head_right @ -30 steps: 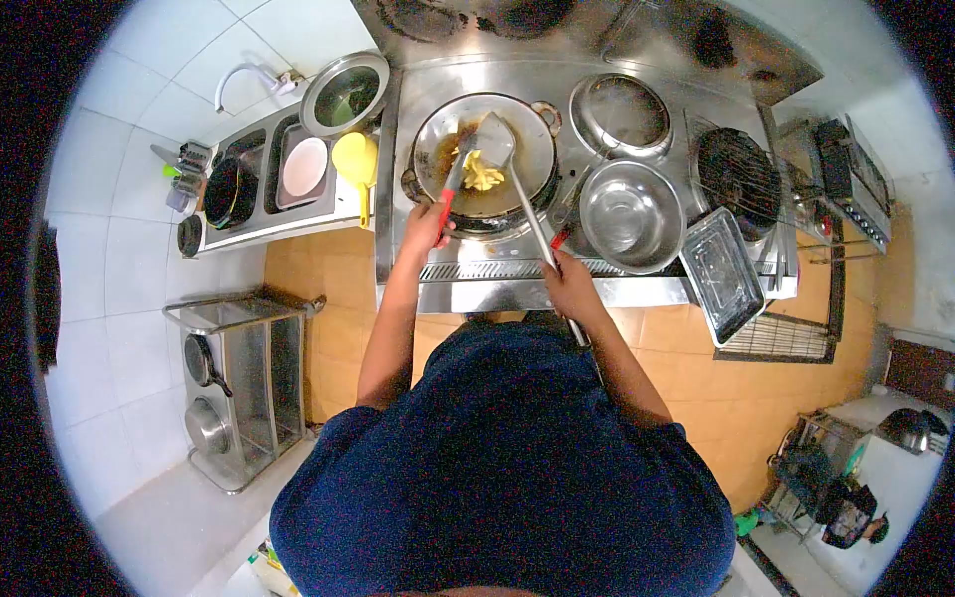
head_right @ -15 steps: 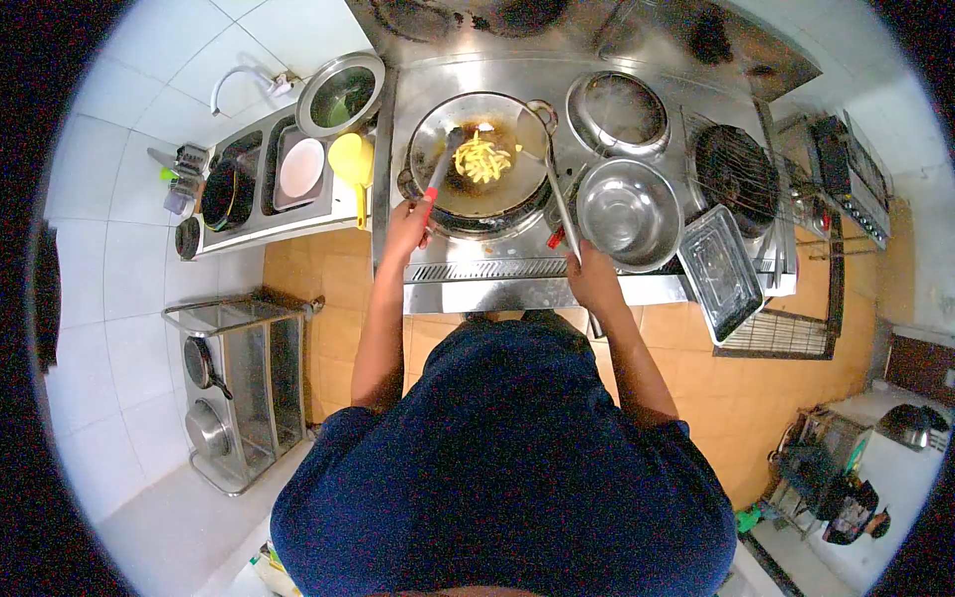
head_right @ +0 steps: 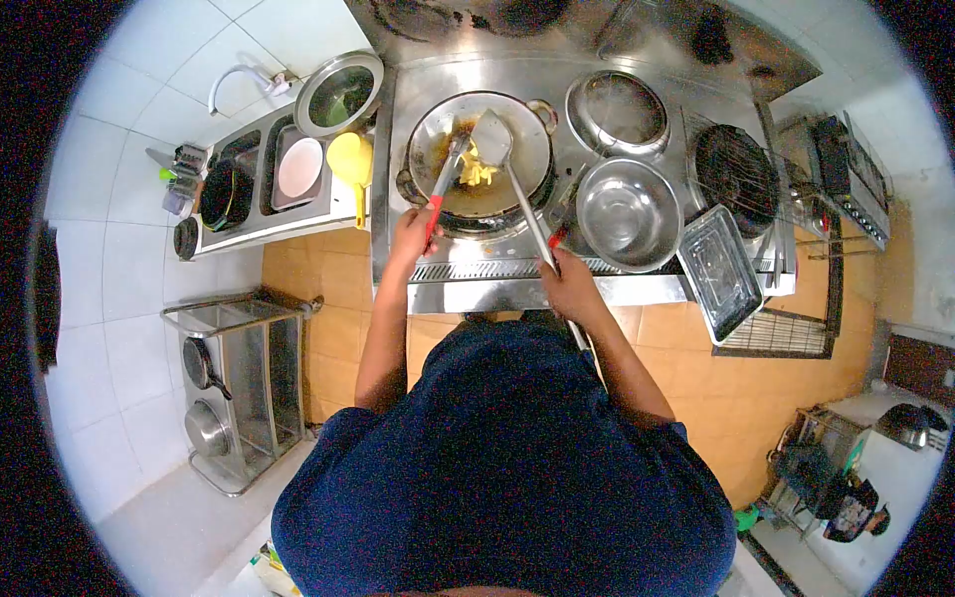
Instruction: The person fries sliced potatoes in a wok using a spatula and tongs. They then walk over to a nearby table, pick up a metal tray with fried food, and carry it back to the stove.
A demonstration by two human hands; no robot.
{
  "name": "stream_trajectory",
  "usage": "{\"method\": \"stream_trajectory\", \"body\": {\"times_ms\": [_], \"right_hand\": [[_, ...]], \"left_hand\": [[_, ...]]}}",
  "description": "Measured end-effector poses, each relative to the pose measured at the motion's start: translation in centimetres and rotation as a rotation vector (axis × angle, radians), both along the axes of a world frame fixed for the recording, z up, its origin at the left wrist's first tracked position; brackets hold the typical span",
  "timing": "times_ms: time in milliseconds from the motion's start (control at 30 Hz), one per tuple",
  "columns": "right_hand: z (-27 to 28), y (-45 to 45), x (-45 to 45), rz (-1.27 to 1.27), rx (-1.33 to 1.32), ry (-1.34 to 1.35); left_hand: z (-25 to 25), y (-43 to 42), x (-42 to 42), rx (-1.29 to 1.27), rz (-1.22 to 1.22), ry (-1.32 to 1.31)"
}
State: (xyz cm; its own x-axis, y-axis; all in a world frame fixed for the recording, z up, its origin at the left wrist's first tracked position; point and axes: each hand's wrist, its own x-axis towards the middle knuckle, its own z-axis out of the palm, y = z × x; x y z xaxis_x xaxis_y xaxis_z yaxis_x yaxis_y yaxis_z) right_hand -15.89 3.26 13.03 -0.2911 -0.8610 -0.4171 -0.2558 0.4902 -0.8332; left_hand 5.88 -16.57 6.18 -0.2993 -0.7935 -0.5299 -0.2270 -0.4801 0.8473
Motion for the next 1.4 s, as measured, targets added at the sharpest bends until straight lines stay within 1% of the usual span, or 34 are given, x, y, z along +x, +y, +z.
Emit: {"method": "stream_trajectory", "body": {"times_ms": [33,133,233,267,367,400,500,600,700,867,1000,1067,1133,1200,1300,1333,1367,1400], "right_hand": [[0.0,0.2,0.0,0.032,-0.034,0.049],[-0.4,-0.2,-0.4,0.093,0.064,0.166],[-1.8,-0.5,-1.1,0.102,-0.093,0.324],[-2.3,-0.5,-1.7,0.124,-0.139,0.452],[-2.6,-0.8,-2.7,0.057,-0.056,0.516],[-3.0,-0.6,-2.8,0.035,-0.079,0.501],[-4.6,-0.5,-3.4,0.098,-0.033,0.457],[-6.2,-0.7,-3.0,0.046,-0.006,0.065],[-5.9,-1.1,-2.2,-0.054,0.013,-0.167],[-2.4,-0.3,-1.2,-0.04,-0.02,-0.143],[-2.4,0.0,-1.3,0.031,0.039,-0.079],[-4.0,0.2,-1.9,0.084,-0.07,0.118],[-3.2,-0.6,-2.2,0.08,-0.091,0.215],[-1.9,-0.6,-2.7,0.019,0.0,0.208],[-4.0,-0.7,-4.1,0.006,-0.052,0.39],[-4.2,-0.8,-4.2,0.017,-0.06,0.411],[-4.5,-0.8,-4.2,0.012,-0.021,0.351],[-3.6,-0.9,-3.6,0.005,0.017,0.291]], "left_hand": [[0.2,0.1,0.3,0.025,-0.001,0.031],[0.8,0.6,0.8,0.048,-0.004,0.093],[0.7,1.1,1.1,0.03,0.006,0.11],[0.6,1.2,1.2,0.023,0.012,0.11],[0.1,1.4,1.2,0.063,0.039,0.06],[-0.2,1.5,1.2,0.057,0.048,0.055],[-0.8,1.4,0.4,0.027,0.051,0.029],[-1.3,1.4,-0.9,-0.001,0.024,0.0],[-1.7,1.0,-1.3,-0.015,0.043,0.001],[-0.7,0.7,-0.9,-0.029,0.08,0.053],[0.3,0.8,-0.2,-0.04,0.046,0.063],[0.3,0.8,0.0,-0.048,0.047,0.053],[0.4,0.3,0.0,-0.055,0.075,0.044],[0.2,-0.2,0.1,-0.068,0.085,0.004],[-0.5,-0.1,-0.2,-0.104,0.065,-0.121],[-0.5,-0.1,-0.3,-0.126,0.054,-0.176],[-0.6,-0.1,-0.3,-0.128,0.05,-0.167],[-1.1,0.0,-0.3,-0.131,0.043,-0.158]]}}
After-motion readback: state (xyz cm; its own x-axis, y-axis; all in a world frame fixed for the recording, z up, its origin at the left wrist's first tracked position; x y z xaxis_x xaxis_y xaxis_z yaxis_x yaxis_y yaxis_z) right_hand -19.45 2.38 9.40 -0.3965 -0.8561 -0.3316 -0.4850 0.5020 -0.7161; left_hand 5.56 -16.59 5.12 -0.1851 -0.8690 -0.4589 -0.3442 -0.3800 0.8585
